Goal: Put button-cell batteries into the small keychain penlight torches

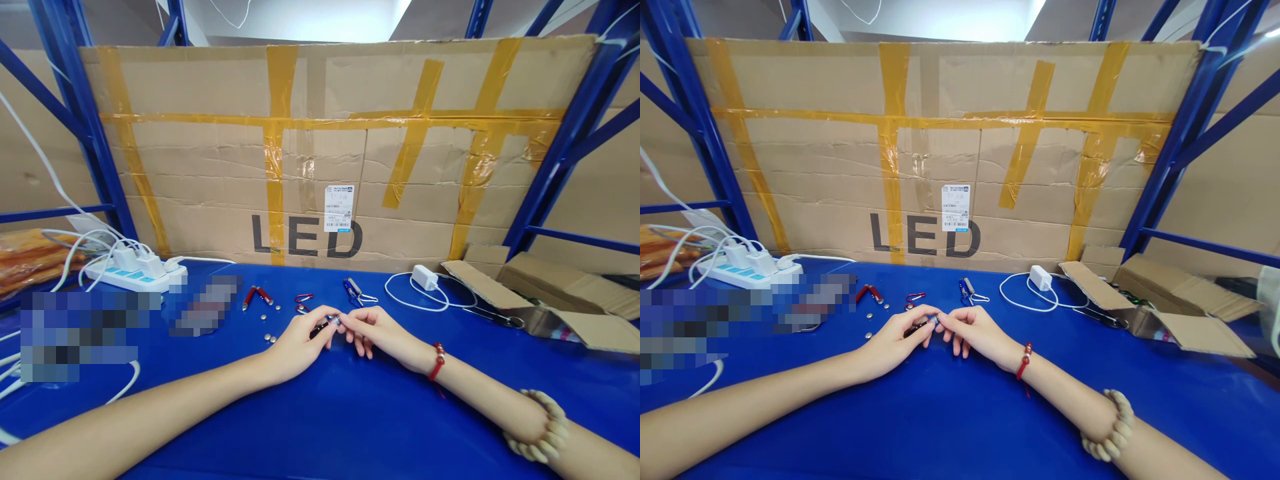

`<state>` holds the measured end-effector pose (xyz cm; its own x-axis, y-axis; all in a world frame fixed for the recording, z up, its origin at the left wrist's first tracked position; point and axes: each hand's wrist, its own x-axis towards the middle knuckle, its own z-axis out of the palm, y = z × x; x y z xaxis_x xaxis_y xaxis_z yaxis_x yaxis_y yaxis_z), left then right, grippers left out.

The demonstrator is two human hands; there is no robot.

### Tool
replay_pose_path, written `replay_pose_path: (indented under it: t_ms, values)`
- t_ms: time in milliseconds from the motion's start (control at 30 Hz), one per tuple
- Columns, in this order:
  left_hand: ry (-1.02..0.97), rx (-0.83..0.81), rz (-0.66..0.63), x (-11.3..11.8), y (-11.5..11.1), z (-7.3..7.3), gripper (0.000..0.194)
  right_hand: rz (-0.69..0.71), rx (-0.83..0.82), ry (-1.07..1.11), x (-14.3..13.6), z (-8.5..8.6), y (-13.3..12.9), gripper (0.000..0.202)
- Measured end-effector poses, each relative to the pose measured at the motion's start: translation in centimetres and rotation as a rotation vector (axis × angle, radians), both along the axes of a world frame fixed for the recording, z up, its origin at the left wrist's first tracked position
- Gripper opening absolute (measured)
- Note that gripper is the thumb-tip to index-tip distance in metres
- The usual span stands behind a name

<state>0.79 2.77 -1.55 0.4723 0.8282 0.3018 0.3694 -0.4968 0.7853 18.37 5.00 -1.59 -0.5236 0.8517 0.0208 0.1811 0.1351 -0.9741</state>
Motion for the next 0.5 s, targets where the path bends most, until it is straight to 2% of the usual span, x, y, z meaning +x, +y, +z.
replay_pose_path:
  t_ms: [500]
  values:
    - [0.027,-0.019,-0.005,0.08,-0.11,0.08,0.024,0.039,0.03,-0.033,-0.06,-0.12,0.13,0.045]
